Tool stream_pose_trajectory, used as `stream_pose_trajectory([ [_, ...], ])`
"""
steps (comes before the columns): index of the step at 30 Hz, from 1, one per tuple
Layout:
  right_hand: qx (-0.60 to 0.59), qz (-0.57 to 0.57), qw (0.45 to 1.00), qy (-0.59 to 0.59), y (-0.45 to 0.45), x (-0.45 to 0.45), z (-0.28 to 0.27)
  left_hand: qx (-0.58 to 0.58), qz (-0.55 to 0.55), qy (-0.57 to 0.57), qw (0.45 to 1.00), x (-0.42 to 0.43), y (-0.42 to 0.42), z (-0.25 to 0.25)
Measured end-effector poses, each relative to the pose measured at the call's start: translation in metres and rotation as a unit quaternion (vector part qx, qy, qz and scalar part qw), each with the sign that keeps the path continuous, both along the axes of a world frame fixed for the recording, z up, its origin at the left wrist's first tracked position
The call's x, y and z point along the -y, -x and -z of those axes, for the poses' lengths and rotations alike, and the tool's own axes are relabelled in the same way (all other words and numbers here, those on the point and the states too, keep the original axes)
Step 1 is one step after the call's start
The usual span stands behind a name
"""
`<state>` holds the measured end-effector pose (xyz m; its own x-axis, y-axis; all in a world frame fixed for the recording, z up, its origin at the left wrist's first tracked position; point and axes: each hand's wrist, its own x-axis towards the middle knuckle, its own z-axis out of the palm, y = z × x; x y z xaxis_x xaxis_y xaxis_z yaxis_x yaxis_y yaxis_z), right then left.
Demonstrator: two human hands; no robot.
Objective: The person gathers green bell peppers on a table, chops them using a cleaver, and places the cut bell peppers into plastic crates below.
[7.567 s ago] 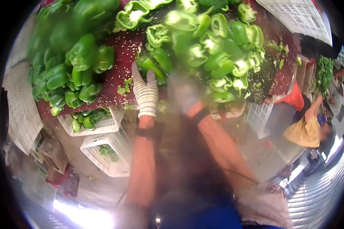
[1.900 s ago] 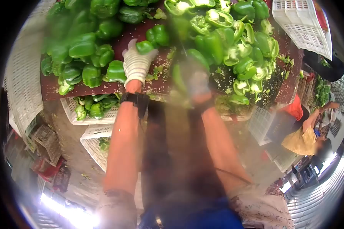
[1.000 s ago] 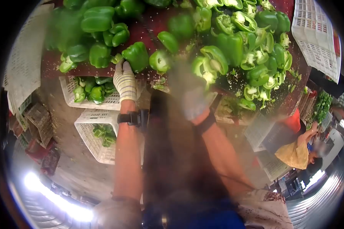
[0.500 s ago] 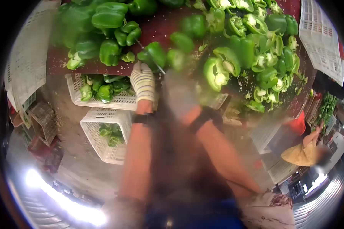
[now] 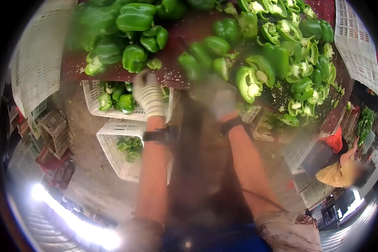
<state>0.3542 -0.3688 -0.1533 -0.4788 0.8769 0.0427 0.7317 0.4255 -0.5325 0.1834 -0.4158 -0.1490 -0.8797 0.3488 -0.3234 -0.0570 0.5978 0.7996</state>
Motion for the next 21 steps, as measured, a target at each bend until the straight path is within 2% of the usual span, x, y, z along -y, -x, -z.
stream_pose_trajectory([
  [1, -0.022, 0.024, 0.999, 0.004, -0.003, 0.001, -0.002, -0.111, 0.015, 0.101, 0.989, 0.003, 0.030, 0.007],
  [2, -0.042, 0.046, 0.998, 0.008, -0.005, 0.003, -0.003, -0.112, -0.044, 0.120, 0.985, -0.007, 0.039, -0.013],
  [3, -0.045, 0.056, 0.997, 0.003, -0.002, 0.008, -0.010, -0.193, 0.017, 0.153, 0.969, -0.008, 0.054, -0.014],
  [6, -0.031, 0.082, 0.995, 0.046, 0.020, 0.019, -0.050, -0.199, 0.168, 0.023, 0.965, -0.009, 0.099, 0.022],
  [9, 0.005, -0.037, 0.999, 0.003, 0.021, 0.042, -0.018, -0.195, 0.185, 0.072, 0.961, -0.014, 0.106, 0.027],
  [10, 0.011, -0.067, 0.998, -0.010, 0.027, 0.045, -0.012, -0.174, 0.176, 0.088, 0.965, -0.012, 0.104, 0.025],
  [12, 0.042, -0.069, 0.996, 0.036, 0.039, 0.042, -0.011, -0.133, 0.158, 0.121, 0.971, -0.007, 0.093, 0.024],
  [13, 0.058, -0.070, 0.994, 0.058, 0.046, 0.039, -0.016, -0.175, 0.150, 0.173, 0.957, -0.004, 0.088, 0.032],
  [16, 0.080, -0.094, 0.992, 0.039, 0.062, 0.030, -0.036, -0.020, 0.084, 0.118, 0.989, 0.003, 0.085, 0.037],
  [17, 0.086, -0.102, 0.991, 0.034, 0.068, 0.030, -0.043, -0.074, 0.129, 0.154, 0.977, 0.006, 0.087, 0.038],
  [19, 0.100, -0.118, 0.988, 0.023, 0.082, 0.031, -0.049, 0.009, 0.089, 0.160, 0.983, 0.008, 0.089, 0.041],
  [20, 0.121, -0.140, 0.982, -0.045, 0.087, 0.036, -0.038, 0.050, 0.068, 0.161, 0.983, 0.007, 0.090, 0.044],
  [21, 0.142, -0.162, 0.970, -0.112, 0.091, 0.044, -0.015, 0.095, 0.045, 0.170, 0.980, -0.003, 0.083, 0.021],
])
